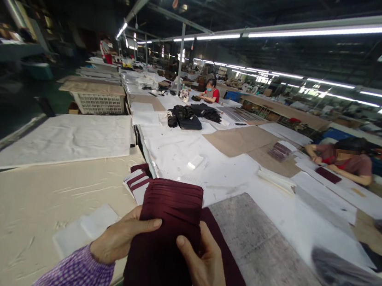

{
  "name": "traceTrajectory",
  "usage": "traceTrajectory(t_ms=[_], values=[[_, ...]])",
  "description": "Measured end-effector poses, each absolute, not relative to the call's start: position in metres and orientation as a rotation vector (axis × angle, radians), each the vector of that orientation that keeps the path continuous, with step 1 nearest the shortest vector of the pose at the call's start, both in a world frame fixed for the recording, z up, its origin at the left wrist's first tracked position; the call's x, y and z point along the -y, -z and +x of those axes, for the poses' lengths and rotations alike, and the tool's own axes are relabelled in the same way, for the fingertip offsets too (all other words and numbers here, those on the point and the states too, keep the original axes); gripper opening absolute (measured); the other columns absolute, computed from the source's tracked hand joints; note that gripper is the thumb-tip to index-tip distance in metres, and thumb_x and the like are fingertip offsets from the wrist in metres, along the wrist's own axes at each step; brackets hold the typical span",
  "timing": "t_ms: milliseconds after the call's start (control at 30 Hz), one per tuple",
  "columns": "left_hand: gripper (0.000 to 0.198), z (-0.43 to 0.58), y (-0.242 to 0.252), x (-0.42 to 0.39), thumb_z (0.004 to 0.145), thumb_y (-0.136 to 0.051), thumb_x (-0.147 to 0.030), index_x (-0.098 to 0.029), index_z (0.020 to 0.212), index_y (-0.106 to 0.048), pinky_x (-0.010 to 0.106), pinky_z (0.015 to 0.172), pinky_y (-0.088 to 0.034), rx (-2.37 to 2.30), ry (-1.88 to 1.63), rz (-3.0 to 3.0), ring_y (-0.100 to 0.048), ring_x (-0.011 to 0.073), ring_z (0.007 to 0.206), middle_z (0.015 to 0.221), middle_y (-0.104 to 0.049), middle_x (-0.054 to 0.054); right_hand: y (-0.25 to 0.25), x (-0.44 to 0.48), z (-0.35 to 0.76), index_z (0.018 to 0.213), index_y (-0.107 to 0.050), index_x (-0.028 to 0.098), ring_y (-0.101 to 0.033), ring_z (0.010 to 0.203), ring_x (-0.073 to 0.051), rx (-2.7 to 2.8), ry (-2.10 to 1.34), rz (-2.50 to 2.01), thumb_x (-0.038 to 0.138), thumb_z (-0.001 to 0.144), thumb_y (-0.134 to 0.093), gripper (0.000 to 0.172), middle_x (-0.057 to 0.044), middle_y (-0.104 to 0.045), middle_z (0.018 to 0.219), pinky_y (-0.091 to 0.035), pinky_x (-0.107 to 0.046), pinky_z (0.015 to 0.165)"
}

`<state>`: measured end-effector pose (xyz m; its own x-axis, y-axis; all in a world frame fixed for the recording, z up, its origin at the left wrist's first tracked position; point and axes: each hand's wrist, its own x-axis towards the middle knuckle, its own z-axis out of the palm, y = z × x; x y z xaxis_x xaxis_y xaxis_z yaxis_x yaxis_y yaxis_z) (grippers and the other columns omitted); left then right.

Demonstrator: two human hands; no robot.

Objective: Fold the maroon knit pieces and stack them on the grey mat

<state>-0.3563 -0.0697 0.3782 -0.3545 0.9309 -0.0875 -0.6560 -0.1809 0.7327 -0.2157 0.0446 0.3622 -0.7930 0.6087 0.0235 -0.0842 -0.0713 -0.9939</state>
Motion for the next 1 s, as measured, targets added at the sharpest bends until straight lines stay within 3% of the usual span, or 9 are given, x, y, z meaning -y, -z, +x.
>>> traceTrajectory(t_ms=[200, 367, 533, 800, 1000], values=[[0.032, -0.3554, -0.3774, 0.0695, 0.076, -0.070, -0.019, -0.011, 0.106, -0.067, 0.034, 0.085, -0.051, -0.877, -1.813, 0.396, -0.068, 0.0244, 0.089, 0.098, -0.072, 0.013, -0.3660, -0.0418, -0.2201, 0.108, -0.066, 0.019, -0.064, 0.094, -0.027, 1.757, -1.883, -0.614, 0.042, 0.076, -0.070, 0.040, -0.008, -0.070, 0.100, -0.053, -0.035, 0.082], [0.037, -0.3573, -0.3815, 0.0711, 0.087, -0.055, -0.035, -0.009, 0.111, -0.064, 0.035, 0.092, -0.048, -0.769, -1.811, 0.231, -0.066, 0.0245, 0.095, 0.099, -0.071, 0.014, -0.3703, -0.0425, -0.2203, 0.112, -0.065, 0.020, -0.063, 0.098, -0.028, 1.849, -1.823, -0.620, 0.042, 0.078, -0.068, 0.041, -0.008, -0.068, 0.108, -0.052, -0.034, 0.085], [0.036, -0.3590, -0.3831, 0.0705, 0.086, -0.055, -0.031, -0.009, 0.114, -0.062, 0.035, 0.092, -0.048, -0.723, -1.788, 0.131, -0.067, 0.0248, 0.094, 0.095, -0.073, 0.012, -0.3702, -0.0436, -0.2199, 0.116, -0.063, 0.020, -0.062, 0.102, -0.028, 1.917, -1.783, -0.612, 0.043, 0.080, -0.066, 0.044, -0.009, -0.067, 0.111, -0.050, -0.035, 0.089], [0.027, -0.3597, -0.3789, 0.0679, 0.078, -0.062, -0.021, -0.005, 0.099, -0.067, 0.036, 0.086, -0.052, -0.780, -1.775, -0.020, -0.069, 0.0259, 0.085, 0.083, -0.074, 0.013, -0.3707, -0.0462, -0.2178, 0.118, -0.062, 0.022, -0.059, 0.109, -0.029, 2.034, -1.722, -0.600, 0.041, 0.083, -0.062, 0.040, -0.008, -0.065, 0.116, -0.049, -0.037, 0.092], [0.025, -0.3588, -0.3821, 0.0670, 0.078, -0.061, -0.020, -0.004, 0.097, -0.068, 0.035, 0.084, -0.053, -0.784, -1.792, -0.073, -0.069, 0.0258, 0.083, 0.082, -0.074, 0.013, -0.3686, -0.0470, -0.2175, 0.117, -0.063, 0.021, -0.061, 0.106, -0.031, 2.011, -1.728, -0.600, 0.041, 0.081, -0.064, 0.041, -0.009, -0.068, 0.109, -0.050, -0.040, 0.090]])
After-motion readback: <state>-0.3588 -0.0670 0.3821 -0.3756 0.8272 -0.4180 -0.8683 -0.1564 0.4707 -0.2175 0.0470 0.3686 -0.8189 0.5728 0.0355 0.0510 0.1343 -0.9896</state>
